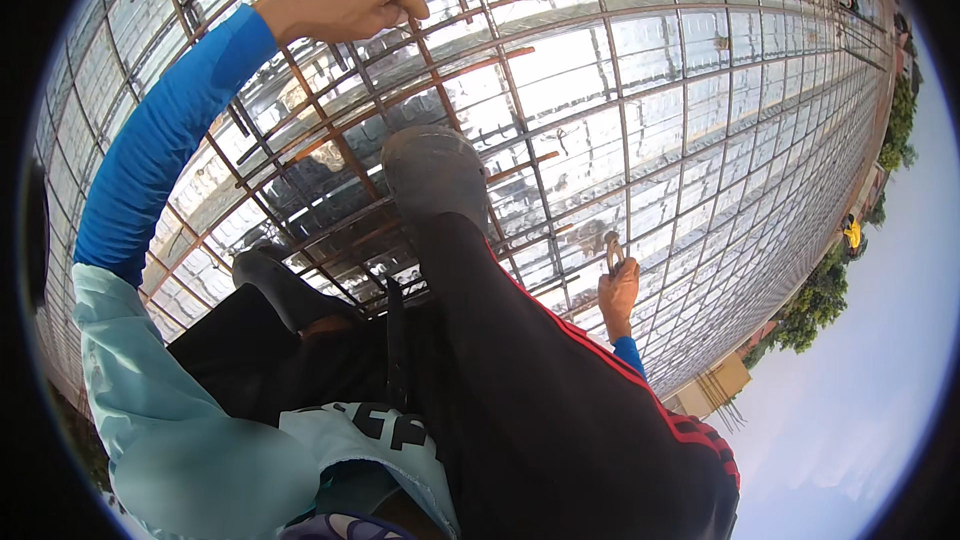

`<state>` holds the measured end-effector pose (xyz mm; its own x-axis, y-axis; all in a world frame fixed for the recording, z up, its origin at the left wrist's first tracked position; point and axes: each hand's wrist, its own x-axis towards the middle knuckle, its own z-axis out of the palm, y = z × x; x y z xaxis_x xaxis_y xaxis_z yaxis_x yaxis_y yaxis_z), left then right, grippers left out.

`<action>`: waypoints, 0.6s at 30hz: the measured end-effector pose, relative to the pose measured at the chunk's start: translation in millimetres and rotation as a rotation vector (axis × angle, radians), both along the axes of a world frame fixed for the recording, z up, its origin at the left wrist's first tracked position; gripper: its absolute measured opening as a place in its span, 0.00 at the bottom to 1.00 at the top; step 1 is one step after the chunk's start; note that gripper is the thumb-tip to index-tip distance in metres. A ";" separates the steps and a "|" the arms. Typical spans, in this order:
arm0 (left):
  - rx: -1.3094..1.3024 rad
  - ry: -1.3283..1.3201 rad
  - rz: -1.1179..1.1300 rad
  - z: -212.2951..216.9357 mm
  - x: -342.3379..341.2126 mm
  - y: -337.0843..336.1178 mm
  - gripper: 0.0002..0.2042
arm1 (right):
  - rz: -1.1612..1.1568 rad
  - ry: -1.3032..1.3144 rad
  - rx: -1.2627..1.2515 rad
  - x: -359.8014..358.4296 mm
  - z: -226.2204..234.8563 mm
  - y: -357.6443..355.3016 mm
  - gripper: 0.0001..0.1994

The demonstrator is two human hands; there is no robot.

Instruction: The person sits on a metal rebar grid and uses pliers to bend and tie wire segments around intersecting rebar rods. They repeatedly position wire, twist it with pliers, and secure joints across the grid.

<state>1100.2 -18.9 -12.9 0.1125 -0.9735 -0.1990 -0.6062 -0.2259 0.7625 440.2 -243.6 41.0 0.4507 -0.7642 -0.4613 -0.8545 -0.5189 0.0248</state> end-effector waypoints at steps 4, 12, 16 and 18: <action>-0.200 -0.330 0.069 -16.5 -11.3 23.1 0.17 | 0.016 -0.131 0.067 60.1 55.5 -5.8 0.12; -0.111 0.675 1.166 114.6 -174.2 -79.8 0.14 | 0.552 -0.062 0.085 344.8 176.4 2.1 0.19; -0.310 1.490 1.467 116.9 -213.8 -103.0 0.23 | 0.828 0.097 0.095 453.1 191.3 14.1 0.21; -0.557 1.502 1.503 118.1 -219.8 -109.5 0.23 | 0.920 0.172 0.150 479.8 180.3 17.2 0.19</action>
<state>880.5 -128.4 105.1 0.6975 -0.3088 -0.6466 0.6936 0.5178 0.5009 920.1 -226.5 221.3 0.7635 -0.0707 -0.6419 -0.0998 -0.9950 -0.0091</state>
